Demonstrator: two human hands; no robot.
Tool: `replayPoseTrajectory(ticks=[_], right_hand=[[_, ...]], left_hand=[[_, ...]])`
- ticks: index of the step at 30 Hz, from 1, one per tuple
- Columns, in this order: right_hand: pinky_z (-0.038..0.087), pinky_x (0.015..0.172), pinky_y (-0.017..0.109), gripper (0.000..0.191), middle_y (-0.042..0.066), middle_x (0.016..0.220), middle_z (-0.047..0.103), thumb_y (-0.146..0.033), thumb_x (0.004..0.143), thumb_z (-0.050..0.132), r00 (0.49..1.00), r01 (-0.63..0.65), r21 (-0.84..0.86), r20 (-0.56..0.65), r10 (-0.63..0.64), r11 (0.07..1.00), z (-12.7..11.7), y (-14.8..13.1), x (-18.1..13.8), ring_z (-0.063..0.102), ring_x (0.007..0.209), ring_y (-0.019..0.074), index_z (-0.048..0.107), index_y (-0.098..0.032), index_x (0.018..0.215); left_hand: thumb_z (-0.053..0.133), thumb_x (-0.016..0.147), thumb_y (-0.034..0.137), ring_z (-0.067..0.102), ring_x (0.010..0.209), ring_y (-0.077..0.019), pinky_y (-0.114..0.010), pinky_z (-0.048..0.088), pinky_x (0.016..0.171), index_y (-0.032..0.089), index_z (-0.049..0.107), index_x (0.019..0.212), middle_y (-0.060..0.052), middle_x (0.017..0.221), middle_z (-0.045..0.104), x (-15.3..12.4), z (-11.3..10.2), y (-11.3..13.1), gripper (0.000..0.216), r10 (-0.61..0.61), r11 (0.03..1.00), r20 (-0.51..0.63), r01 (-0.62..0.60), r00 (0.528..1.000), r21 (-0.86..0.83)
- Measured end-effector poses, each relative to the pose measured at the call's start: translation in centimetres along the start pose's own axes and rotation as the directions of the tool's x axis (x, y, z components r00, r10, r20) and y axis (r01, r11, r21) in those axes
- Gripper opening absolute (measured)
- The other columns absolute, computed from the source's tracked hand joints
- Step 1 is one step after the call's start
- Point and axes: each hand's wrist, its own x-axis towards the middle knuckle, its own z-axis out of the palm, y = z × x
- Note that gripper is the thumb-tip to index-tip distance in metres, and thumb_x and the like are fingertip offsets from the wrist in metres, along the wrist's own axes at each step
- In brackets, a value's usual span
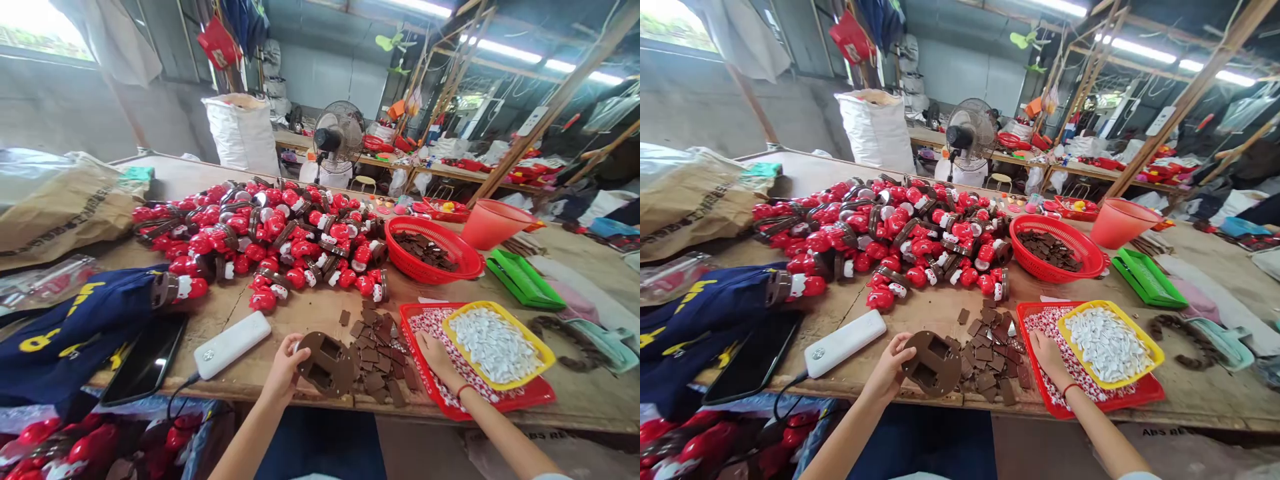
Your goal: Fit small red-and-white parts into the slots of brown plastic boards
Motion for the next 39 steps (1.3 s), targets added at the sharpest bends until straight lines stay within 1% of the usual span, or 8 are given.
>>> replayPoseTrajectory(ticks=[6,11,13,15,18,26,32,39], right_hand=[[0.023,0.047,0.026,0.040,0.000,0.044,0.038,-0.058,0.064,0.037,0.957,-0.110,0.100,-0.257,0.132,0.989,-2.0,-2.0,1.1,0.032,0.044,0.0113,0.037,-0.020,0.049],[0.025,0.040,0.022,0.031,-0.006,0.045,0.029,-0.046,0.075,0.023,0.912,-0.125,0.348,-0.327,0.246,0.929,-0.9,-9.1,0.6,0.030,0.039,0.0080,0.025,-0.021,0.056],[0.022,0.036,0.019,0.029,-0.008,0.045,0.025,-0.042,0.069,0.036,0.928,-0.121,0.746,-0.149,0.341,0.655,1.5,-13.2,-0.1,0.024,0.036,0.0051,0.022,-0.021,0.056],[0.018,0.033,0.017,0.028,-0.010,0.043,0.024,-0.038,0.066,0.043,0.928,-0.183,0.897,0.022,0.373,0.403,4.4,-16.8,-0.9,0.020,0.033,0.0033,0.025,-0.020,0.055],[0.018,0.032,0.015,0.028,-0.010,0.041,0.026,-0.035,0.067,0.045,0.920,-0.188,0.947,0.076,0.386,0.262,7.8,-19.6,-1.8,0.020,0.032,0.0020,0.027,-0.019,0.053],[0.023,0.031,0.015,0.029,-0.009,0.041,0.033,-0.037,0.072,0.043,0.927,-0.127,0.935,-0.006,0.376,0.330,10.0,-19.3,-2.2,0.030,0.033,0.0032,0.030,-0.018,0.054],[0.016,0.030,0.016,0.037,-0.011,0.037,0.026,-0.046,0.069,0.046,0.918,-0.178,0.966,0.094,0.386,0.188,9.3,-19.3,-1.1,0.019,0.029,0.0021,0.026,-0.019,0.053],[0.017,0.031,0.016,0.040,-0.011,0.039,0.023,-0.047,0.068,0.050,0.935,-0.215,0.969,0.167,0.314,0.125,6.9,-20.1,-2.2,0.018,0.030,0.0020,0.025,-0.019,0.053]], left_hand=[[0.070,0.041,0.022,0.052,0.050,-0.0089,-0.018,0.040,0.045,0.018,0.048,0.073,0.005,0.058,0.058,-0.7,0.2,-0.5,0.039,-0.076,0.995,-0.027,0.075,0.997,-0.060],[0.069,0.044,0.023,0.052,0.050,-0.0099,-0.021,0.040,0.045,0.020,0.046,0.078,0.004,0.062,0.058,-2.1,1.2,-2.6,0.041,-0.110,0.989,-0.060,0.103,0.992,-0.108],[0.069,0.045,0.023,0.050,0.047,-0.0091,-0.019,0.037,0.041,0.022,0.044,0.080,0.005,0.063,0.056,-2.6,2.0,-3.4,0.043,-0.063,0.993,-0.102,0.051,0.993,-0.111],[0.069,0.046,0.024,0.049,0.047,-0.0085,-0.019,0.037,0.042,0.021,0.045,0.080,0.005,0.064,0.055,-2.8,2.7,-3.8,0.042,0.015,0.996,-0.140,-0.028,0.990,-0.086],[0.067,0.047,0.022,0.051,0.055,-0.0088,-0.020,0.040,0.052,0.019,0.047,0.080,0.004,0.066,0.055,-2.9,3.6,-3.9,0.038,0.156,0.987,-0.175,-0.161,0.972,-0.020],[0.065,0.049,0.019,0.050,0.063,-0.0114,-0.022,0.039,0.057,0.019,0.047,0.081,0.003,0.069,0.055,-2.6,4.0,-4.2,0.037,0.214,0.977,-0.220,-0.207,0.952,0.051],[0.065,0.048,0.020,0.049,0.062,-0.0101,-0.021,0.038,0.058,0.020,0.048,0.081,0.003,0.068,0.054,-1.9,3.4,-4.0,0.038,0.197,0.979,-0.244,-0.203,0.950,-0.002],[0.064,0.046,0.020,0.053,0.063,-0.0104,-0.022,0.042,0.057,0.022,0.046,0.080,0.003,0.073,0.055,-1.3,2.8,-4.3,0.039,0.030,0.949,-0.234,-0.101,0.972,-0.297]])
